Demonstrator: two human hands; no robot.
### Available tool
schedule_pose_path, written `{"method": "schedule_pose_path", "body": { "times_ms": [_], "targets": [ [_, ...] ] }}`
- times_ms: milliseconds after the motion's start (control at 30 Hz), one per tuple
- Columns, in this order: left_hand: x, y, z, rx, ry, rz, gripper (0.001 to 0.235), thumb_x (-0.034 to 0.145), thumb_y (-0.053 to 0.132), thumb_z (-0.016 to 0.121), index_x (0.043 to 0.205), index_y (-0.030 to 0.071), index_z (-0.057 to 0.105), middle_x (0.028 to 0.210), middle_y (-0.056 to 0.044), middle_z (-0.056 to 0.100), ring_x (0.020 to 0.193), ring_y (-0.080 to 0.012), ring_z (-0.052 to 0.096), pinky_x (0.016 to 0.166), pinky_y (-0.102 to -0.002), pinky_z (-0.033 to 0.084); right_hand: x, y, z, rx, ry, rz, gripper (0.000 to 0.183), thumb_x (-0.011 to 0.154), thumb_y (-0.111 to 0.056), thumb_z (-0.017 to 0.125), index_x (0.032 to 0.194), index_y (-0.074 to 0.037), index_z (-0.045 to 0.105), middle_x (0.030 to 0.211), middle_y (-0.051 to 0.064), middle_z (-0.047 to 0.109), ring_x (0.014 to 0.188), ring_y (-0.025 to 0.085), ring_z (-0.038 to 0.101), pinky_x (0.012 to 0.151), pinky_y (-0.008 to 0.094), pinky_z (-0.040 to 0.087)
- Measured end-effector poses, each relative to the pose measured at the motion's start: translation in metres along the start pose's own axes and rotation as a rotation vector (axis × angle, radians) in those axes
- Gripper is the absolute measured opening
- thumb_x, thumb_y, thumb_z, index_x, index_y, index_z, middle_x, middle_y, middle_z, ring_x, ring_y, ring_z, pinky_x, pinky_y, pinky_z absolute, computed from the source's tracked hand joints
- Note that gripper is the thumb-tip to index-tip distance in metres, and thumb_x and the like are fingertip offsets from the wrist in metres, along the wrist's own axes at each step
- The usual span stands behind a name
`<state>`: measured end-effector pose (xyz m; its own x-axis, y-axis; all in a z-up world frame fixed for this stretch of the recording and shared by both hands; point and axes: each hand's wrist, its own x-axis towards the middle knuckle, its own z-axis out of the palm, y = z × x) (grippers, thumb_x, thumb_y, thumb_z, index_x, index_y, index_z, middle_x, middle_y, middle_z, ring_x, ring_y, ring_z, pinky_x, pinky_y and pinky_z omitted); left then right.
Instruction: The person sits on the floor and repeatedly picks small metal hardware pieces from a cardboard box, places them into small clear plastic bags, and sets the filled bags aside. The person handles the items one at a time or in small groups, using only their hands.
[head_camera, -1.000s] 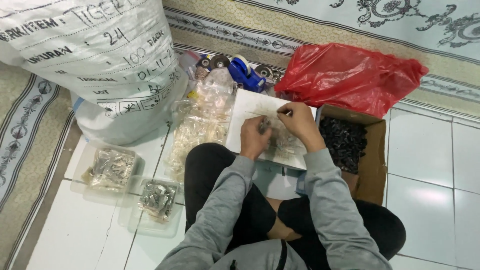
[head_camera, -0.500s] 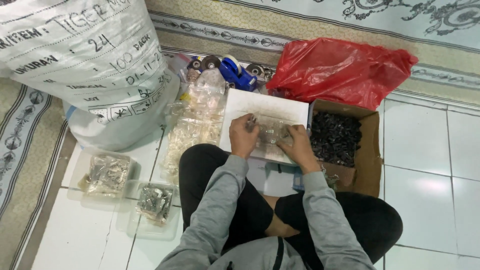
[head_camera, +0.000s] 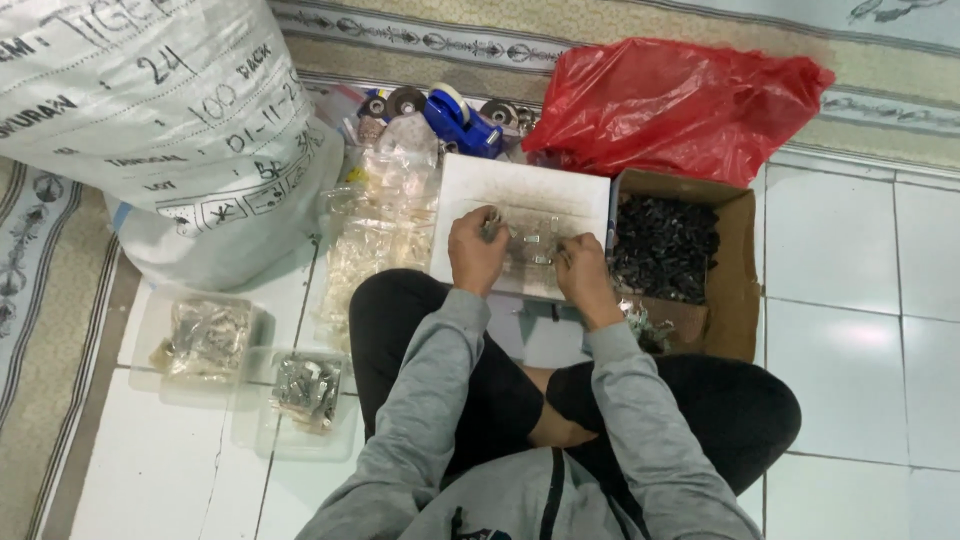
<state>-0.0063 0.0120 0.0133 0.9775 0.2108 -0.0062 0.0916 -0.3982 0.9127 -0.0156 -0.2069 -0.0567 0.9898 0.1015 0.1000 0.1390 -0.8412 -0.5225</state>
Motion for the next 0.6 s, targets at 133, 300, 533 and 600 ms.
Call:
{"method": "schedule_pose_path", "body": {
  "times_ms": [133,300,533,600],
  "targets": [
    [0.0,0.004,-0.001,-0.001,-0.014,0.001,0.038,0.091,0.016,0.072,0.125,-0.001,0.068,0.11,-0.017,0.071,0.112,-0.0325,0.062,0.098,-0.045,0.054,-0.007,-0.046,-0.046,0.021,-0.09,-0.064,0.047,0.088,-0.027,0.078,0.119,0.007,0.071,0.108,0.023,0.062,0.106,0.041,0.065,0.086,0.044,0.056],
    [0.0,0.003,0.003,-0.005,-0.011,0.019,0.038,0.09,0.016,0.073,0.123,-0.002,0.069,0.109,-0.018,0.071,0.109,-0.034,0.063,0.095,-0.045,0.055,-0.005,-0.031,-0.03,-0.038,-0.122,-0.152,0.027,0.091,-0.024,0.077,0.108,-0.003,0.077,0.096,0.015,0.065,0.099,0.035,0.065,0.085,0.04,0.054],
    [0.002,0.001,0.001,-0.009,-0.014,0.002,0.037,0.09,0.016,0.071,0.123,-0.002,0.068,0.109,-0.018,0.072,0.108,-0.033,0.065,0.094,-0.044,0.056,0.003,-0.032,-0.018,-0.126,-0.075,-0.205,0.015,0.095,-0.016,0.071,0.102,-0.003,0.075,0.088,0.012,0.064,0.091,0.031,0.067,0.081,0.038,0.055],
    [0.0,0.004,0.002,-0.015,-0.008,-0.002,0.038,0.089,0.016,0.072,0.123,-0.001,0.069,0.109,-0.017,0.072,0.108,-0.0333,0.065,0.094,-0.044,0.056,0.006,-0.031,-0.012,-0.081,-0.155,-0.027,0.016,0.095,-0.014,0.069,0.106,-0.003,0.072,0.095,0.014,0.064,0.1,0.036,0.067,0.084,0.043,0.057]
  ]
}}
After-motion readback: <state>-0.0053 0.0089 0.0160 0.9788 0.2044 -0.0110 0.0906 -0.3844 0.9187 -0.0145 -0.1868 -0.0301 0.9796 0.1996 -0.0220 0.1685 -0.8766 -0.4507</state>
